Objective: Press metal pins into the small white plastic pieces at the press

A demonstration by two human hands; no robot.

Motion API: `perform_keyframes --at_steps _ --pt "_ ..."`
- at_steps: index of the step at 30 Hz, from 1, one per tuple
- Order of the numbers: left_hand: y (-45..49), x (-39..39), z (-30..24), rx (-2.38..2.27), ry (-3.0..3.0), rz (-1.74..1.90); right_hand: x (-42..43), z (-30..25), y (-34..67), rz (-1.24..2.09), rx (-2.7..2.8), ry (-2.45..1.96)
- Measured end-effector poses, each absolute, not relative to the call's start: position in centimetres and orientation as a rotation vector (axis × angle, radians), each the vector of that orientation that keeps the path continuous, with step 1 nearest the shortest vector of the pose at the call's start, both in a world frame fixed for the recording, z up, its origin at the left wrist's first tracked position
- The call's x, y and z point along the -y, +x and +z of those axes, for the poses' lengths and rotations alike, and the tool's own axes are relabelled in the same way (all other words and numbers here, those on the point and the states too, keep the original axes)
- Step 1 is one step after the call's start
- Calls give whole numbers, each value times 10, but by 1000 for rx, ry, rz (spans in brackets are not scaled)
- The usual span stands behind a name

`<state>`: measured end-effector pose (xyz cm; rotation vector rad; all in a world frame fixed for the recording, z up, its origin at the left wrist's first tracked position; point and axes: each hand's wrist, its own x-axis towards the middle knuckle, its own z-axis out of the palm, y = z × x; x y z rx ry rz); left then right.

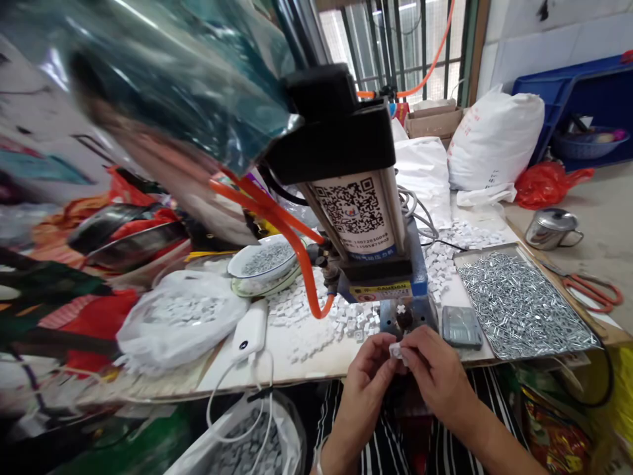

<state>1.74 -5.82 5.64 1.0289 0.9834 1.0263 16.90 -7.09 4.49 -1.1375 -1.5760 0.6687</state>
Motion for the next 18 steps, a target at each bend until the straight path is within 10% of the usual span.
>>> perform_keyframes --at_steps 18 --pt "30 57 53 -1034 993 1076 78 36 176 353 1793 -1113"
